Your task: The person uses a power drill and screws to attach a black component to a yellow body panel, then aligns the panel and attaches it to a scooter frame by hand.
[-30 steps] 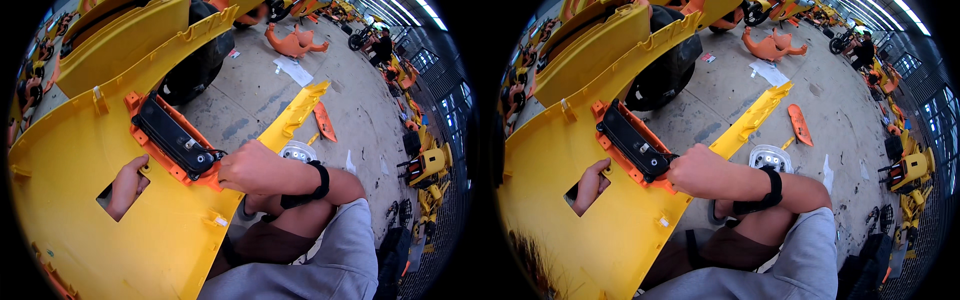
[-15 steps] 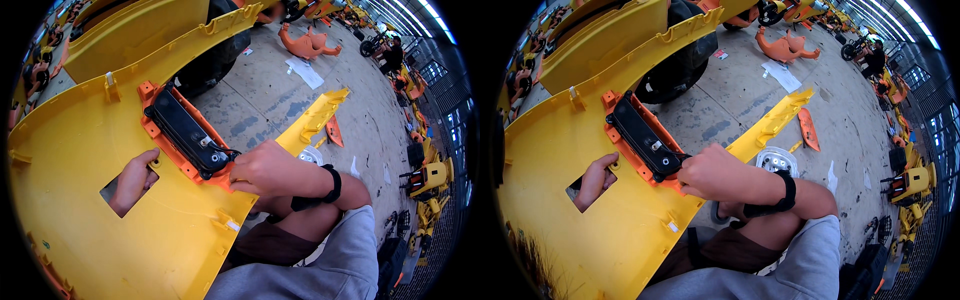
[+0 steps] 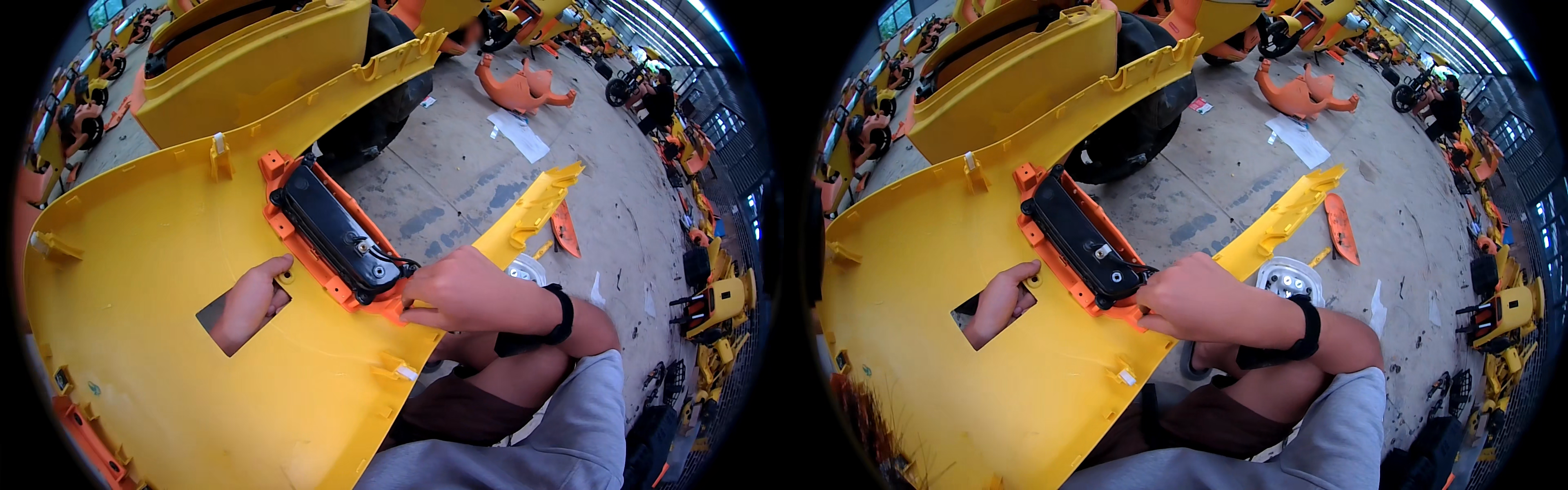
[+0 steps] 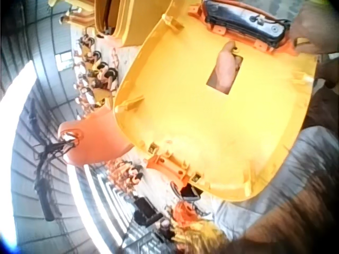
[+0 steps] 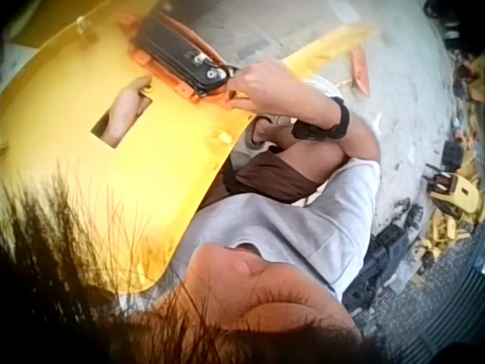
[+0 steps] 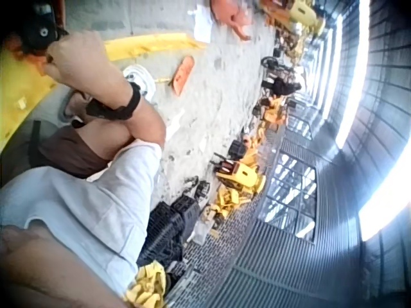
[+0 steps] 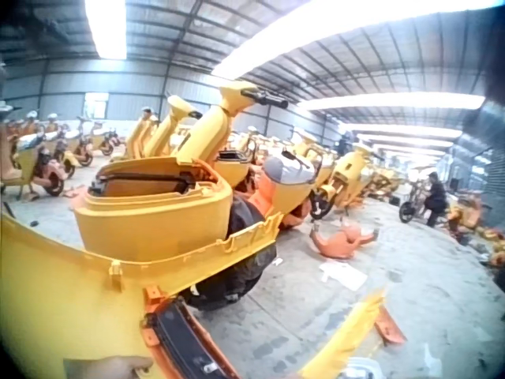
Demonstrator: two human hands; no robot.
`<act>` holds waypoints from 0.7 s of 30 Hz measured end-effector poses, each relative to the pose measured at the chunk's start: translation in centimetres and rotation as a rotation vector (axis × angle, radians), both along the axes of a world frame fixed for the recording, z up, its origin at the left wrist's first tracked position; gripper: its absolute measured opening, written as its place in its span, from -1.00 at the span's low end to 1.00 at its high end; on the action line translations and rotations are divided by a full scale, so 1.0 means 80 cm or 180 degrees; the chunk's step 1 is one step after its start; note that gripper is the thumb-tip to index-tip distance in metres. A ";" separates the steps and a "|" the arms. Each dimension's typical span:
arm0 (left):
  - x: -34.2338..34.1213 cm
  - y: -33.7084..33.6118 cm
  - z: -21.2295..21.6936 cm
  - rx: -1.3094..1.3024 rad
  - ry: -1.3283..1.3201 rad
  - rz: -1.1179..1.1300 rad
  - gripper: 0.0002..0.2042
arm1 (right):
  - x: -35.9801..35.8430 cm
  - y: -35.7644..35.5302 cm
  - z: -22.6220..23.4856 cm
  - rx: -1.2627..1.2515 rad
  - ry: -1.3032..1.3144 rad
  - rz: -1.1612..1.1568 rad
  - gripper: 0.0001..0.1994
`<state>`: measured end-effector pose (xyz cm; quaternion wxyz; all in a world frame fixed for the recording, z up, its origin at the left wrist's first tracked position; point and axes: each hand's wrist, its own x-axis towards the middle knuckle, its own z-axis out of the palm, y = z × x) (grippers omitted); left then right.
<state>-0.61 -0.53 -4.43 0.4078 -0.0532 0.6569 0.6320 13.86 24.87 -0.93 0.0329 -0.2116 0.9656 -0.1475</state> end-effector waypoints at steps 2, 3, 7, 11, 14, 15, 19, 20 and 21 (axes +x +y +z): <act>-0.005 -0.005 -0.005 -0.0045 0.0045 -0.0097 -0.69 | 0.001 0.004 0.002 -0.0121 0.0019 0.0044 -0.85; -0.003 0.001 -0.002 -0.0066 0.0025 -0.0098 -0.69 | 0.001 0.006 0.001 -0.0149 0.0019 0.0068 -0.84; -0.005 -0.001 -0.006 -0.0007 0.0103 -0.0050 -0.68 | -0.001 0.003 -0.002 0.0011 -0.0102 0.0024 -0.80; -0.001 0.001 0.005 -0.0189 -0.0014 0.0032 -0.68 | -0.003 0.000 -0.003 0.0065 -0.0226 -0.0015 -0.81; -0.002 0.001 0.002 -0.0103 0.0141 -0.0095 -0.68 | -0.003 0.005 -0.007 -0.0108 -0.0190 0.0115 -0.82; -0.004 0.000 0.001 -0.0103 0.0113 -0.0107 -0.69 | -0.002 0.008 -0.008 -0.0122 -0.0177 0.0157 -0.83; -0.006 -0.006 -0.006 0.0045 -0.0052 -0.0054 -0.70 | -0.004 0.003 -0.006 -0.0020 -0.0085 0.0195 -0.83; -0.006 -0.007 -0.007 0.0117 -0.0106 -0.0014 -0.70 | -0.004 0.001 -0.005 0.0099 -0.0136 0.0193 -0.84; -0.006 -0.008 -0.005 0.0116 -0.0093 -0.0041 -0.71 | -0.006 -0.001 -0.005 0.0216 -0.0174 0.0195 -0.84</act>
